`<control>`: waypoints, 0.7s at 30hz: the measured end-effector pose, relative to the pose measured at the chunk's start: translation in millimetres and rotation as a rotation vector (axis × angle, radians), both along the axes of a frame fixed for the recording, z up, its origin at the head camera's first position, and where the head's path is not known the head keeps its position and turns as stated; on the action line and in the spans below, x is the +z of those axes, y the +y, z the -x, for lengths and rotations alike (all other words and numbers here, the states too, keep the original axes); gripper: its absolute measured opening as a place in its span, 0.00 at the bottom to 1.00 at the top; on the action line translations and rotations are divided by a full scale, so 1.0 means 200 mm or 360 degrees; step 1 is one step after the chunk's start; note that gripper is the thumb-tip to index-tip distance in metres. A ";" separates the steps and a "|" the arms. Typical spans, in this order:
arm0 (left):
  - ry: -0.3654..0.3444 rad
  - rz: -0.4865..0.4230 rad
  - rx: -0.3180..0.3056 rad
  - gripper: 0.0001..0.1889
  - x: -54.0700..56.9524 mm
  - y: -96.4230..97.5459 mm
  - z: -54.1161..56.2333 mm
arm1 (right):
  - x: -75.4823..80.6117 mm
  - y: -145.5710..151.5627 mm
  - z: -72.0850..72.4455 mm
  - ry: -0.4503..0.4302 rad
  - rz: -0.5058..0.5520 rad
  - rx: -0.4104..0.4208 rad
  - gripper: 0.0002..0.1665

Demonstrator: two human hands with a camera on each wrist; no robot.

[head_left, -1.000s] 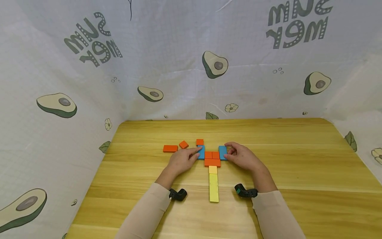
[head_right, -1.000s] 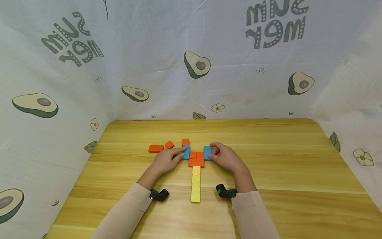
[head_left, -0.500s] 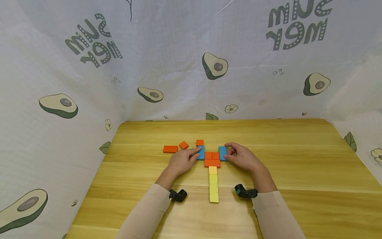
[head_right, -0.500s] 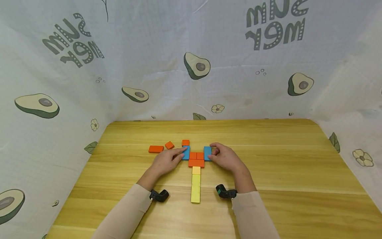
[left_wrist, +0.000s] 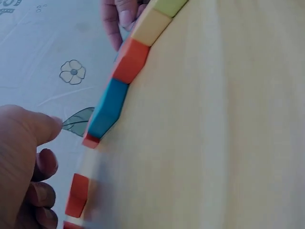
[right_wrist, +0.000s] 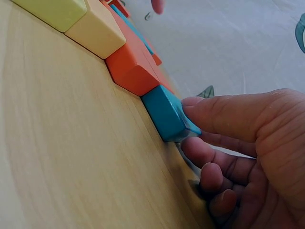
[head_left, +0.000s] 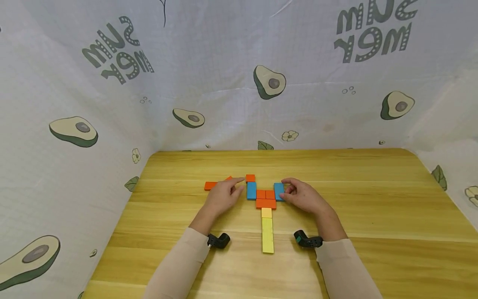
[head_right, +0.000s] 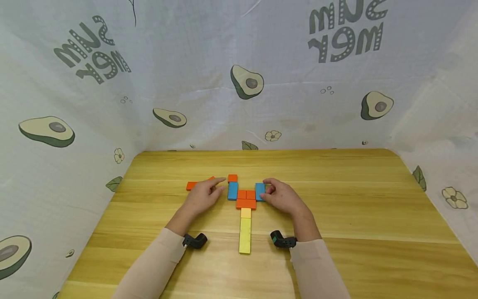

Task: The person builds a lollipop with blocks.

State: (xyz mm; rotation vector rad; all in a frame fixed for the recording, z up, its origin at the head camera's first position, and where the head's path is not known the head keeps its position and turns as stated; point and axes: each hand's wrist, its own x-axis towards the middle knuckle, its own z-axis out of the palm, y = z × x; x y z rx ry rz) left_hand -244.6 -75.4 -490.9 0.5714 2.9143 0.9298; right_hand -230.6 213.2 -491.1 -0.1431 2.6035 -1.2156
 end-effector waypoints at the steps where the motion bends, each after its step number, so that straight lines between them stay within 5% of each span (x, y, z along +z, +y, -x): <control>1: 0.0044 0.0002 0.0027 0.20 0.01 -0.01 0.01 | 0.00 0.00 0.00 -0.0001 0.0002 0.0001 0.30; 8: 0.0275 0.0242 0.0286 0.21 0.01 -0.07 0.07 | 0.00 0.00 0.00 0.0002 0.0002 -0.0015 0.30; 15: 0.0194 0.0376 0.0435 0.23 0.00 -0.09 0.09 | -0.01 0.00 0.00 0.0022 -0.0002 -0.0014 0.30; 21: 0.0134 0.0337 0.0464 0.22 -0.01 -0.08 0.09 | -0.02 0.00 0.00 0.0028 0.0002 -0.0015 0.29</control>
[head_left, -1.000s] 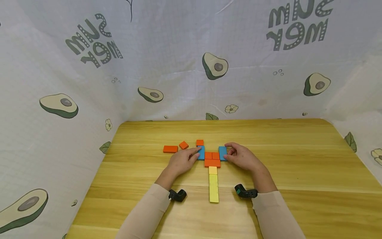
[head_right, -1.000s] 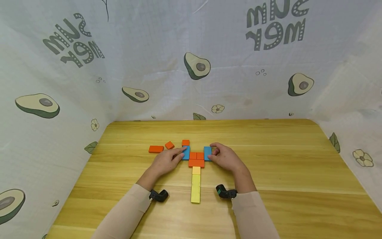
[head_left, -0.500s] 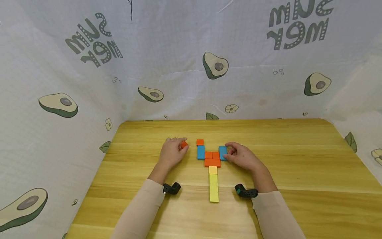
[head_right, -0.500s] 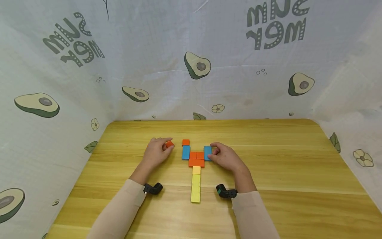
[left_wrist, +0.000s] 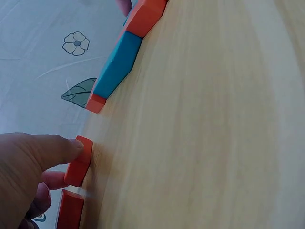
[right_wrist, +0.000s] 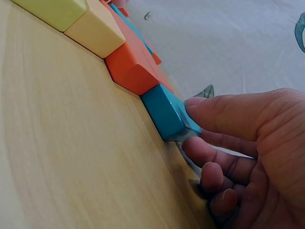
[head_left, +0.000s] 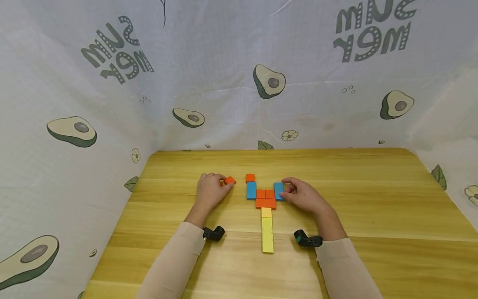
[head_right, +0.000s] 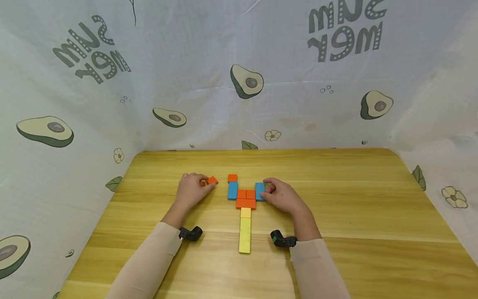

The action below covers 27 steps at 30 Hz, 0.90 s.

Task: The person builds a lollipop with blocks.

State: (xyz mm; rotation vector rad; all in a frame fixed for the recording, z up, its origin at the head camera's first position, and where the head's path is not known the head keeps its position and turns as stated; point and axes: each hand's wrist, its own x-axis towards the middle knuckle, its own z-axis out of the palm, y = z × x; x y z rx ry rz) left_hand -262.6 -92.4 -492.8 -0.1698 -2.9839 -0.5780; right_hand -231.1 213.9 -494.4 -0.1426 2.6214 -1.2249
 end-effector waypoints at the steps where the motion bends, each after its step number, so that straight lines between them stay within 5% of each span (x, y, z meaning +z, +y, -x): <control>1: 0.0002 -0.0010 0.0000 0.22 0.00 0.00 0.00 | 0.00 0.00 0.00 0.0002 -0.0004 -0.0002 0.29; 7: 0.0057 -0.0095 -0.0037 0.22 0.01 0.05 -0.01 | 0.01 0.00 0.00 0.0001 -0.0024 -0.0001 0.29; 14: 0.0110 -0.0254 -0.0226 0.21 0.02 0.19 -0.01 | 0.02 0.00 -0.01 0.0007 -0.0026 0.0016 0.29; 22: -0.0017 -0.0188 -0.0475 0.22 0.05 0.34 0.02 | 0.02 0.00 -0.01 0.0007 -0.0045 0.0011 0.28; 27: -0.0133 -0.0153 -0.0535 0.21 0.06 0.39 0.03 | 0.01 0.00 -0.01 -0.0008 -0.0062 -0.0002 0.27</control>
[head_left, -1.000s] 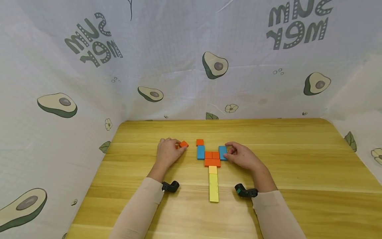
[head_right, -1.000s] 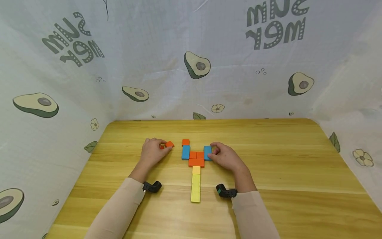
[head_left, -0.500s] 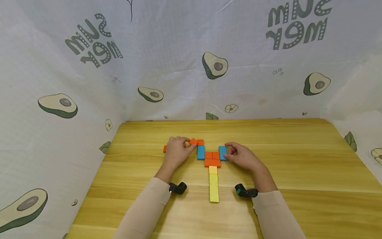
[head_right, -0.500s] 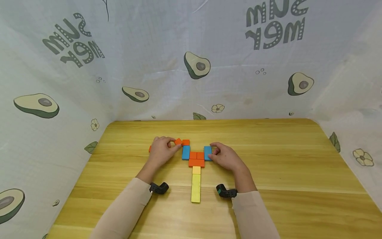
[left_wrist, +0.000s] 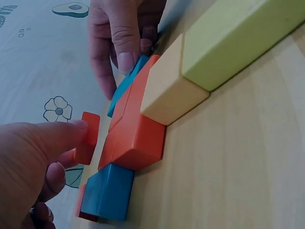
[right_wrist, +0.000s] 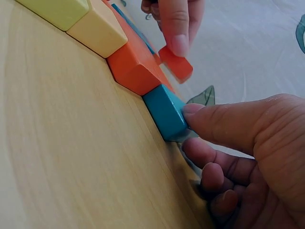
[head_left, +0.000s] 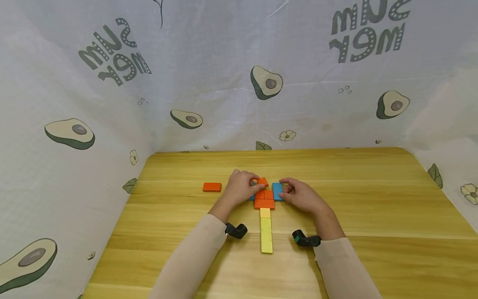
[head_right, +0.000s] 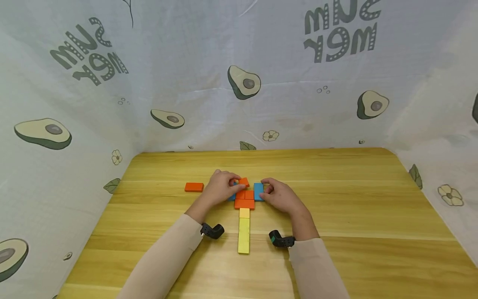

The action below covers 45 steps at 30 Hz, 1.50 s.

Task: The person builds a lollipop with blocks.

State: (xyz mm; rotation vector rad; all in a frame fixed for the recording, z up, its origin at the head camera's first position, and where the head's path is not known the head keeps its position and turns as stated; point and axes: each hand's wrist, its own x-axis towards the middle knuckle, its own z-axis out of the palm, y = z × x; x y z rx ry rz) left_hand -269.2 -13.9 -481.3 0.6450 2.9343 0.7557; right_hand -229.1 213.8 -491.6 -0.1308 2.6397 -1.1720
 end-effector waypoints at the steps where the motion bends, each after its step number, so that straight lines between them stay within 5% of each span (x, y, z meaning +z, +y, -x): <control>1: -0.0020 0.0015 -0.0007 0.21 0.00 0.01 0.00 | 0.00 0.00 0.00 -0.0003 -0.0002 -0.0005 0.27; 12: -0.0167 0.0168 0.0038 0.21 0.01 0.07 0.03 | -0.01 0.00 0.00 -0.0004 -0.0006 -0.0005 0.27; 18: -0.0135 0.0181 0.0114 0.17 0.00 0.08 0.02 | -0.01 0.01 0.01 0.0010 -0.0004 -0.0004 0.27; 45: -0.0090 0.0172 0.0044 0.16 -0.03 0.08 0.02 | 0.00 0.00 0.00 0.0027 -0.0041 0.0009 0.27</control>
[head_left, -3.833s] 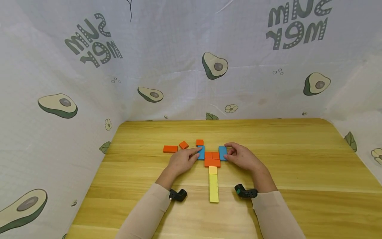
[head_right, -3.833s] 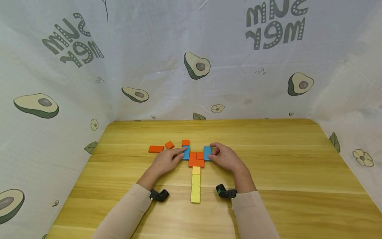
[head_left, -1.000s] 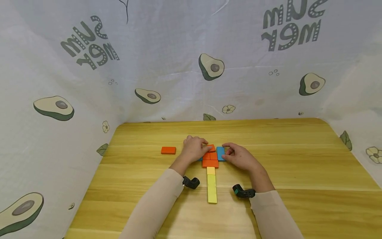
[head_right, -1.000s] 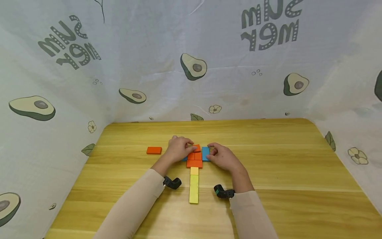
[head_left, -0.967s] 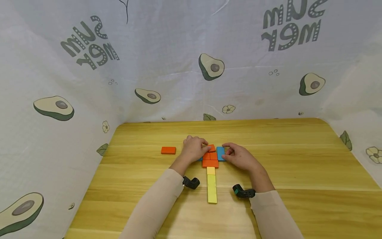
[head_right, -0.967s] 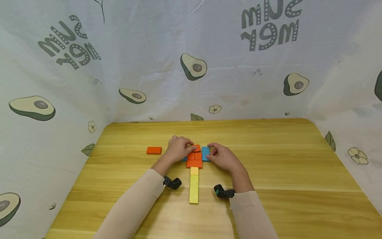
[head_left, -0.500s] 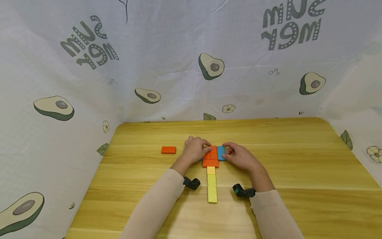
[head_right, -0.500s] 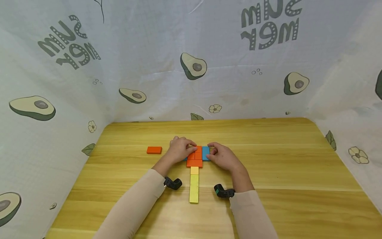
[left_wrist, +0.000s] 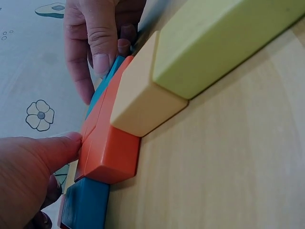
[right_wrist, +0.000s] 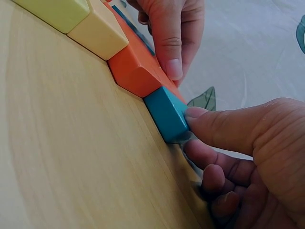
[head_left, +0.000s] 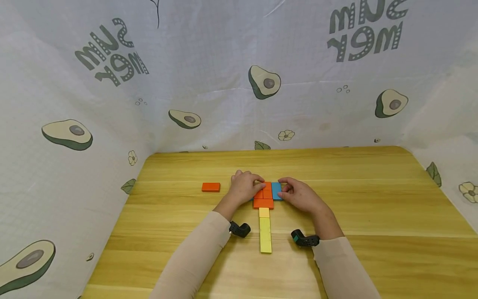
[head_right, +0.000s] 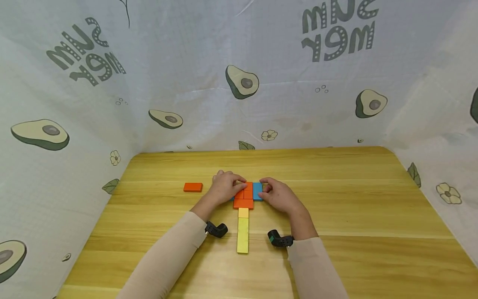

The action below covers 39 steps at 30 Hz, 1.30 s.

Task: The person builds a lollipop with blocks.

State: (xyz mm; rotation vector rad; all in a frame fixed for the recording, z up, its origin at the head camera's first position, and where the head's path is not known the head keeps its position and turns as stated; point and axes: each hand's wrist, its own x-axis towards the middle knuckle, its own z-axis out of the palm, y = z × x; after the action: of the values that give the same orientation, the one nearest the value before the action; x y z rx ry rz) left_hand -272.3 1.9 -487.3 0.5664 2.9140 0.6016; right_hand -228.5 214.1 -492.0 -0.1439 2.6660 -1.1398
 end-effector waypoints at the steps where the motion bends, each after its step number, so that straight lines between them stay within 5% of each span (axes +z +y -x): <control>1: 0.0003 0.0003 0.0000 0.16 0.00 0.00 0.00 | 0.00 0.00 0.00 0.0000 0.0002 0.0003 0.27; 24: 0.0004 -0.0096 0.0013 0.17 0.01 -0.02 0.01 | 0.00 -0.01 0.00 0.0003 0.0007 -0.0016 0.28; 30: 0.0017 -0.0232 0.0147 0.16 0.04 -0.13 0.07 | 0.00 -0.01 0.00 0.0003 0.0059 -0.0023 0.30; 39: -0.0099 -0.0088 0.0269 0.17 0.04 -0.22 0.12 | 0.00 -0.01 0.00 0.0009 0.0058 -0.0033 0.28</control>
State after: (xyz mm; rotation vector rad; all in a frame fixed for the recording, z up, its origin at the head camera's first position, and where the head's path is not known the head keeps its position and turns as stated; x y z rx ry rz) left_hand -296.3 -42.0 -479.4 0.3023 2.9135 0.7081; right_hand -228.0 211.7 -491.6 -0.1266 2.6587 -1.1967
